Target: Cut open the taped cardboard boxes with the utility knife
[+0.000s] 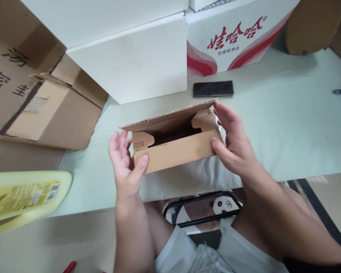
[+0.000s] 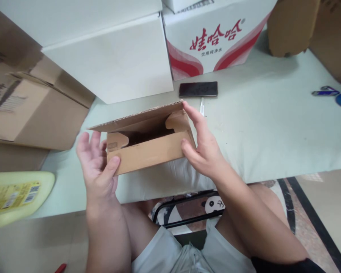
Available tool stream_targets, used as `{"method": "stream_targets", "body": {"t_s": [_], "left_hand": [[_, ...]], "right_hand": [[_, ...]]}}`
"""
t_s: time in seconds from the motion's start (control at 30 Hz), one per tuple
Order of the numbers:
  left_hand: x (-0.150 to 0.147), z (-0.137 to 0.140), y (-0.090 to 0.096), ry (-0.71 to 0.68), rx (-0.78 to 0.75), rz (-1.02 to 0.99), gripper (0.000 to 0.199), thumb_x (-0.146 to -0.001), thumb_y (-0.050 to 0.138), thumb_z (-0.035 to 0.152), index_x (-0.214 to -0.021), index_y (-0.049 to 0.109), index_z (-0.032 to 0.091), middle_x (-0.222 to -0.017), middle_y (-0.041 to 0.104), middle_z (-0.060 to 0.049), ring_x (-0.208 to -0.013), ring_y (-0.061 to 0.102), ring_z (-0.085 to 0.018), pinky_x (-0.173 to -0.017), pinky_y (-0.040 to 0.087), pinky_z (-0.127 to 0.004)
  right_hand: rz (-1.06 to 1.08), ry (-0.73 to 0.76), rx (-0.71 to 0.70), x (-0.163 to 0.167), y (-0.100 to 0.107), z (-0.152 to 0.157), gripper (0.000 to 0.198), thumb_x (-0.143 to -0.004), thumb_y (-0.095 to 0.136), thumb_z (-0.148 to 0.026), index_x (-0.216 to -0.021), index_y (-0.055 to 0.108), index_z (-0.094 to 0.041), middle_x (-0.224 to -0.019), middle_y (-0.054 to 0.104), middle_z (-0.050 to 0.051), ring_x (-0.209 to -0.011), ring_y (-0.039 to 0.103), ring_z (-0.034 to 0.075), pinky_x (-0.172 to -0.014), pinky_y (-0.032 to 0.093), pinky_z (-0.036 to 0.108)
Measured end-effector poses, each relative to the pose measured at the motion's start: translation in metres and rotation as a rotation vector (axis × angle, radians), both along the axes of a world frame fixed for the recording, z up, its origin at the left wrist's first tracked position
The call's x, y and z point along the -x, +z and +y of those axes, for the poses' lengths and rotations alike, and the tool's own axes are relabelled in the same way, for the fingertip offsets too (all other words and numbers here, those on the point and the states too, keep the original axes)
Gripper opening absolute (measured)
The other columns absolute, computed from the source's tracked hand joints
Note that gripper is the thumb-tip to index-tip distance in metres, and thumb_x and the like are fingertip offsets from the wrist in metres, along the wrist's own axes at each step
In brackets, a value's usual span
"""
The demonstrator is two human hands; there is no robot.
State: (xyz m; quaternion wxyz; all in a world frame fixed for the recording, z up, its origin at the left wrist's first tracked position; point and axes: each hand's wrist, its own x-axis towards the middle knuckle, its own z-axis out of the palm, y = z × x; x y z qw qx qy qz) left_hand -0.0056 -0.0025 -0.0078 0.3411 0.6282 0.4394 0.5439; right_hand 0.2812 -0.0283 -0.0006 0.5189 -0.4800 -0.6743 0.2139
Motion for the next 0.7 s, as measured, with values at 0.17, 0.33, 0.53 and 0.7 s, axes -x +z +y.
{"method": "stream_targets", "body": {"t_s": [0.17,0.33,0.53,0.7], "left_hand": [[-0.0005,-0.0004,-0.0011,0.064,0.008,0.031,0.059,-0.08,0.082,0.048,-0.133,0.061,0.036,-0.145,0.055,-0.005,-0.142,0.05,-0.028,-0.121,0.038,-0.044],[-0.0024,-0.0005,0.0029,0.085,0.038,0.07,0.037,-0.082,0.079,0.05,-0.109,0.071,0.027,-0.14,0.057,-0.008,-0.142,0.05,-0.031,-0.12,0.038,-0.044],[-0.0029,0.0,0.0043,0.094,0.036,0.075,0.032,-0.081,0.079,0.052,-0.096,0.071,0.025,-0.137,0.059,-0.008,-0.143,0.05,-0.03,-0.123,0.036,-0.048],[-0.0026,0.0003,0.0036,0.087,0.02,0.066,0.03,-0.082,0.08,0.05,-0.096,0.071,0.024,-0.136,0.06,-0.008,-0.143,0.05,-0.03,-0.125,0.035,-0.049]], "right_hand": [[-0.03,-0.06,0.025,-0.0027,0.0019,-0.0001,0.057,-0.093,0.055,-0.025,-0.149,0.048,-0.034,-0.146,0.053,0.009,-0.138,0.053,0.031,-0.118,0.044,0.056],[-0.05,-0.088,0.102,-0.0016,0.0067,-0.0009,0.032,-0.093,0.053,-0.024,-0.121,0.069,-0.027,-0.134,0.055,0.012,-0.134,0.054,0.031,-0.119,0.043,0.057],[-0.049,-0.072,0.126,-0.0036,0.008,-0.0014,0.032,-0.095,0.055,-0.028,-0.123,0.07,-0.028,-0.136,0.055,0.012,-0.133,0.054,0.032,-0.118,0.043,0.059],[-0.047,-0.06,0.111,-0.0052,0.0087,-0.0015,0.03,-0.096,0.056,-0.028,-0.122,0.071,-0.025,-0.136,0.056,0.013,-0.135,0.053,0.032,-0.117,0.045,0.055]]}}
